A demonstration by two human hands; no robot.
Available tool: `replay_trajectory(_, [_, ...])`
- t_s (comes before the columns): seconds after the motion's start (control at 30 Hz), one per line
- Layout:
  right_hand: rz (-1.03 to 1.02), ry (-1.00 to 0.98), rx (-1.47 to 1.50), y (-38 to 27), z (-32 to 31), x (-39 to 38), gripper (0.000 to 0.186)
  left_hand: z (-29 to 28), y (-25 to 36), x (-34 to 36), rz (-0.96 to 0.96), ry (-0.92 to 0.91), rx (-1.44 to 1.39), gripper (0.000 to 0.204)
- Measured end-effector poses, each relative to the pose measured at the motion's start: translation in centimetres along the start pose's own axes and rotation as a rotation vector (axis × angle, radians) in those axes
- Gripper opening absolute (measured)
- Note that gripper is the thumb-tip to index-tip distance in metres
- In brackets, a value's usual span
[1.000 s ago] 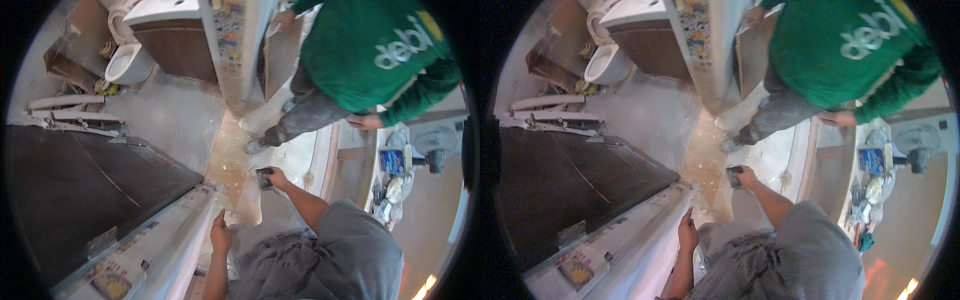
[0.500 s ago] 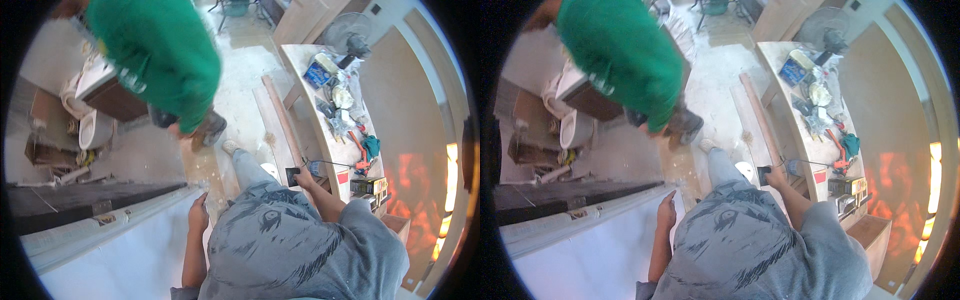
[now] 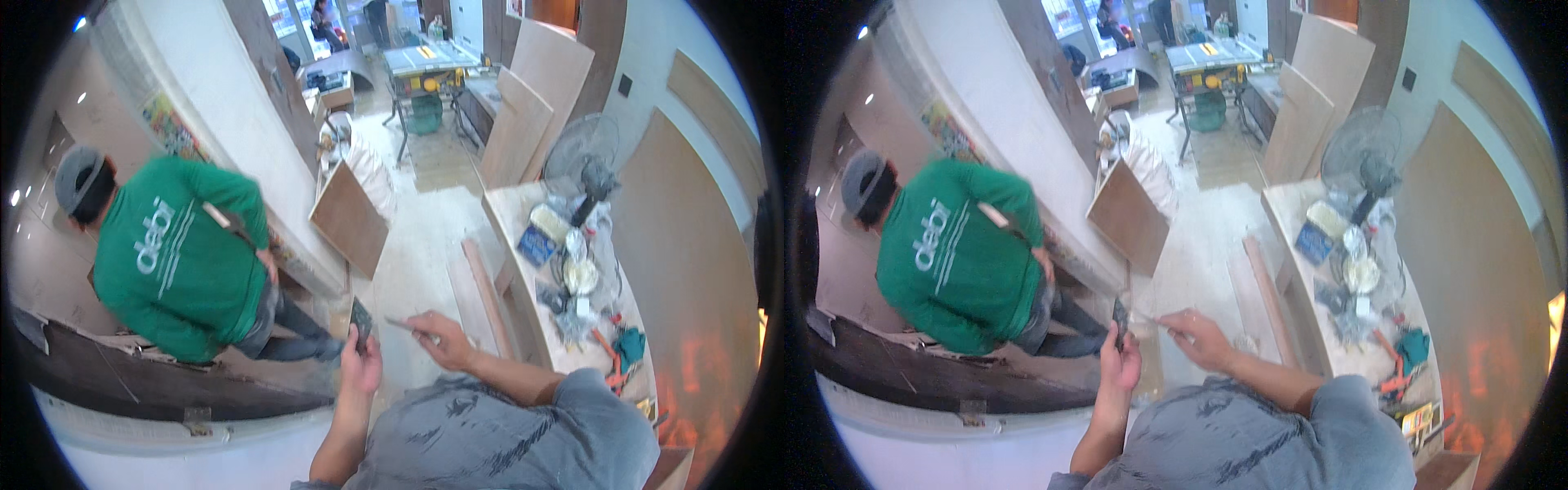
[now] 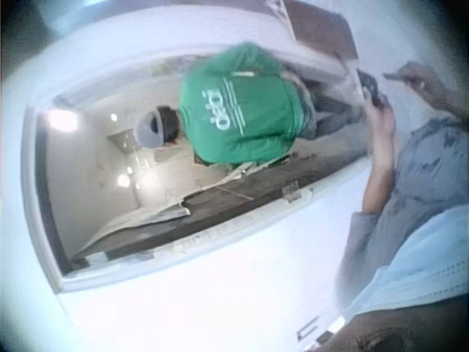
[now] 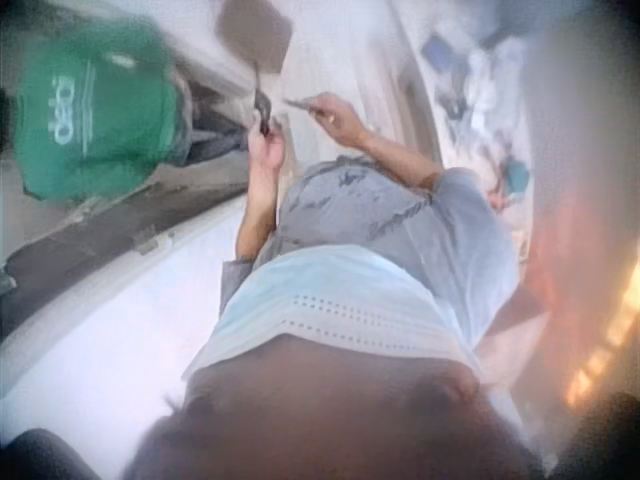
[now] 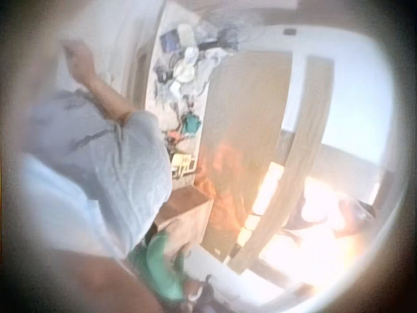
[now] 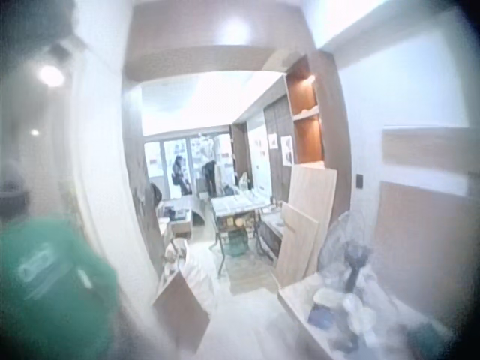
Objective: The person uses a trowel and a smaller scraper to apply and smooth white plaster onto a vertical wall surface. They repeatedly scoop material from a container and spread it along the wall, focusing on a specific section near the floor.
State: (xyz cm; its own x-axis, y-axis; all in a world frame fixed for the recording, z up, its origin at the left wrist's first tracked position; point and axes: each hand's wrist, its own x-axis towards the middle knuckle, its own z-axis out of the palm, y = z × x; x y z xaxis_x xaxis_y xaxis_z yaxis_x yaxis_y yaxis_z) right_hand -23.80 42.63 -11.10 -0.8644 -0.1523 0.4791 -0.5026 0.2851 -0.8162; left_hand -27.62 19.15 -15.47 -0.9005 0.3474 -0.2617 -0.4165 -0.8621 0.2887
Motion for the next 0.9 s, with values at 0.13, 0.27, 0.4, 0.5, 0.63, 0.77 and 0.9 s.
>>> replay_trajectory(0.13, [-0.245,-0.018,0.073,1.2,-5.7,5.0,0.052,5.5,-4.7,4.9,-0.264,-0.020,-0.358,0.026])
replay_trajectory(0.27, [-0.095,0.065,0.158,3.5,-9.1,9.5,0.044,10.7,-6.5,8.0,-0.325,-0.147,-0.250,0.026])
replay_trajectory(0.4, [0.184,0.230,0.173,6.9,-12.9,14.1,0.033,12.7,-6.1,10.6,-0.287,0.052,0.069,0.027])
replay_trajectory(0.5, [0.071,0.186,0.069,5.4,-14.9,16.1,0.038,14.0,-4.4,12.6,-0.119,0.243,0.124,0.028])
replay_trajectory(0.63, [-0.093,-0.065,-0.211,4.8,-12.5,17.8,0.046,14.6,-0.3,15.1,0.129,0.251,0.541,0.025])
replay_trajectory(0.77, [0.009,-0.165,-0.381,4.3,-8.9,19.0,0.048,14.7,3.8,16.8,0.226,0.080,1.088,0.028])
replay_trajectory(0.9, [0.375,-0.020,-0.561,8.0,-8.3,18.9,0.046,15.4,4.1,17.3,0.053,-0.219,1.504,0.034])
